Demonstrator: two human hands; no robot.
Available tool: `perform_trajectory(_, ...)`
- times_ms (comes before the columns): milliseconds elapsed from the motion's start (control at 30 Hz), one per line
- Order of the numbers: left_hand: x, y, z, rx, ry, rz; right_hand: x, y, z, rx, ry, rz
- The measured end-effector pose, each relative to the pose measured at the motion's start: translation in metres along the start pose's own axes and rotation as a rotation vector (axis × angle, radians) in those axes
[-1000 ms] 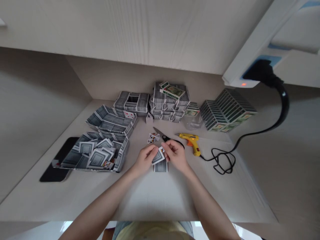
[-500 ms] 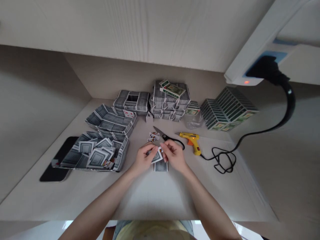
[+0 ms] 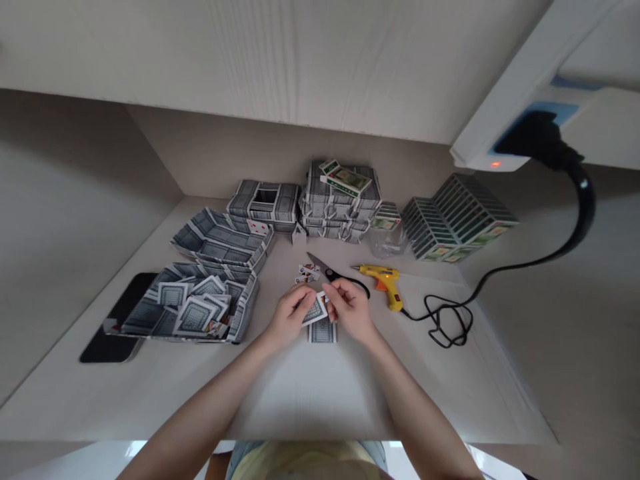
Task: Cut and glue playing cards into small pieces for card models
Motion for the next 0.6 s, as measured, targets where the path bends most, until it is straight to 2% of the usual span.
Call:
perform_trajectory(367,-0.0035,0.0010,-0.0013,-0.069,0.038,0.075,0.0022,-0.0048,0.0022,-0.028,-0.019,0.038)
perform_trajectory(600,-0.0062,0.0010,-0.0001,-0.057,0.056,0.055,0.0052,-0.0070,0.0036,-0.034,-0.034,0.011)
Point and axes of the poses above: each hand's wrist, its own z-axis away from the middle knuckle, its own x-axis out of the palm, y = z × x, the point moved 8 cm from there along -z, towards the middle knuckle, and after that the axes turned 14 degrees about z, right-handed, at the moved point
